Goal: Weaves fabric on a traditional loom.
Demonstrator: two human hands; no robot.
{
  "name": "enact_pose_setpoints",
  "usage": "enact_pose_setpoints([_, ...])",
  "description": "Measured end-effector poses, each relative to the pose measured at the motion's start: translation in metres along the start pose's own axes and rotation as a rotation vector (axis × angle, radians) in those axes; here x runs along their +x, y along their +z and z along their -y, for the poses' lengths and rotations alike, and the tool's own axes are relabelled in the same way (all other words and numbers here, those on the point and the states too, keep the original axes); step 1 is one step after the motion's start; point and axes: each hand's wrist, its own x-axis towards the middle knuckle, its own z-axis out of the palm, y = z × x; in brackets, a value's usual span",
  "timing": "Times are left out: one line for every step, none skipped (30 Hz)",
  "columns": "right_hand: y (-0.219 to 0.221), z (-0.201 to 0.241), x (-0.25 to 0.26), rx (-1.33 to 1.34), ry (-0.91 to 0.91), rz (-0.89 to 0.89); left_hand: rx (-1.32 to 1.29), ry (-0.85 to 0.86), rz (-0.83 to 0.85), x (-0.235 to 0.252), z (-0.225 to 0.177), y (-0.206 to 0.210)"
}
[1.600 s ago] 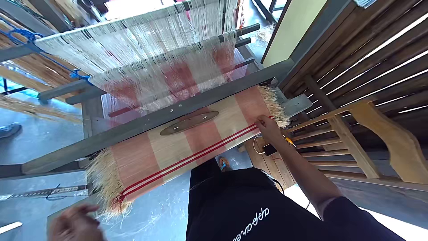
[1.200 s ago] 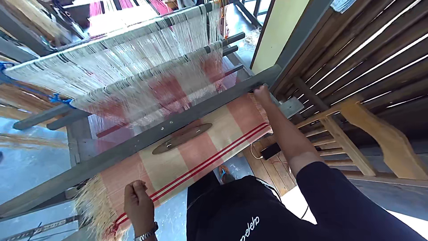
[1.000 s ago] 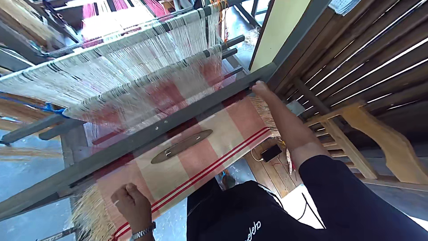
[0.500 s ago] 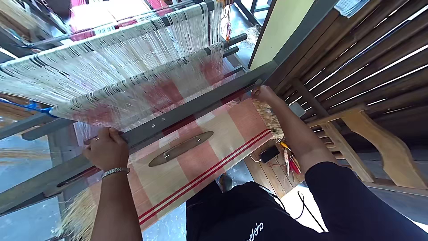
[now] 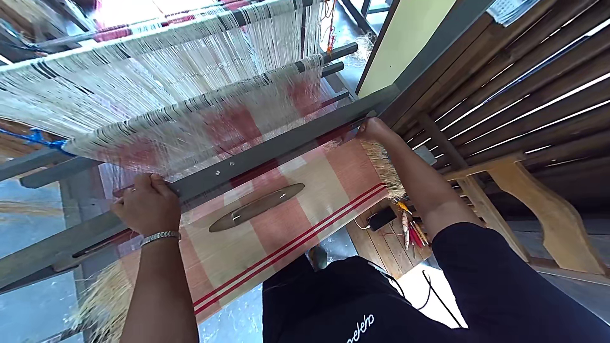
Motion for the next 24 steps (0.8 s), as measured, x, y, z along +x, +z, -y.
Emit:
enact_pose_setpoints([0.004,0.002,0.003,-0.020,0.011,-0.013,0.002,-0.005,-0.003,0.000,0.000,0.000])
enact_pose_setpoints([0.007,0.003,0.005,-0.039,0.015,-0.028,-0.002,-0.005,-0.004,-0.001,0.000,0.000])
enact_pose_setpoints([0.010,0.005,0.006,-0.045,0.018,-0.042,-0.004,-0.001,-0.004,-0.001,0.000,-0.001])
enact_pose_setpoints([0.012,0.007,0.005,-0.041,0.031,-0.053,-0.005,0.007,-0.003,-0.001,0.001,-0.001])
enact_pose_setpoints([0.012,0.010,0.002,-0.027,0.054,-0.061,-0.013,0.020,-0.004,-0.002,0.001,-0.003])
enact_pose_setpoints([0.011,0.012,0.000,-0.018,0.081,-0.073,-0.018,0.030,-0.010,-0.002,0.001,-0.003])
enact_pose_setpoints([0.012,0.013,-0.003,-0.003,0.100,-0.092,-0.021,0.032,-0.015,-0.002,0.001,-0.003])
enact_pose_setpoints([0.013,0.012,-0.005,0.018,0.114,-0.117,-0.025,0.029,-0.017,-0.002,0.001,-0.002])
enact_pose_setpoints([0.015,0.012,-0.007,0.046,0.137,-0.140,-0.029,0.028,-0.019,-0.002,0.000,-0.003])
enact_pose_setpoints([0.017,0.010,-0.008,0.083,0.168,-0.166,-0.027,0.027,-0.022,-0.003,-0.001,-0.004])
enact_pose_setpoints([0.018,0.007,-0.010,0.133,0.218,-0.198,-0.021,0.025,-0.023,-0.003,-0.002,-0.005])
enact_pose_setpoints([0.017,0.001,-0.014,0.205,0.293,-0.222,-0.017,0.026,-0.025,-0.003,-0.001,-0.004])
enact_pose_setpoints([0.016,-0.009,-0.016,0.295,0.372,-0.233,-0.016,0.025,-0.023,-0.003,0.000,-0.003])
enact_pose_setpoints([0.017,-0.023,-0.014,0.377,0.442,-0.229,-0.010,0.019,-0.024,-0.002,0.000,-0.001])
enact_pose_setpoints([0.019,-0.039,-0.011,0.427,0.486,-0.228,0.005,0.006,-0.024,-0.001,0.001,0.001])
enact_pose_setpoints([0.020,-0.051,-0.010,0.461,0.486,-0.233,0.011,-0.007,-0.017,0.000,0.000,0.002])
enact_pose_setpoints([0.018,-0.057,-0.012,0.482,0.425,-0.248,0.012,-0.015,-0.011,0.001,-0.001,0.003])
enact_pose_setpoints([0.016,-0.057,-0.016,0.484,0.319,-0.264,0.010,-0.016,-0.009,0.000,-0.001,0.003])
enact_pose_setpoints([0.014,-0.054,-0.018,0.478,0.183,-0.270,0.006,-0.012,-0.010,0.000,-0.001,0.003])
enact_pose_setpoints([0.013,-0.048,-0.016,0.453,0.044,-0.248,0.002,-0.008,-0.010,-0.001,-0.001,0.003])
enact_pose_setpoints([0.012,-0.039,-0.015,0.406,-0.057,-0.193,0.001,-0.006,-0.010,-0.001,-0.001,0.003])
enact_pose_setpoints([0.011,-0.030,-0.013,0.326,-0.104,-0.141,0.005,-0.005,-0.014,-0.001,0.000,0.002])
enact_pose_setpoints([0.010,-0.021,-0.012,0.237,-0.116,-0.104,0.005,-0.007,-0.013,-0.001,0.000,0.001])
enact_pose_setpoints([0.010,-0.017,-0.010,0.163,-0.108,-0.072,0.004,-0.010,-0.008,-0.001,-0.001,0.000])
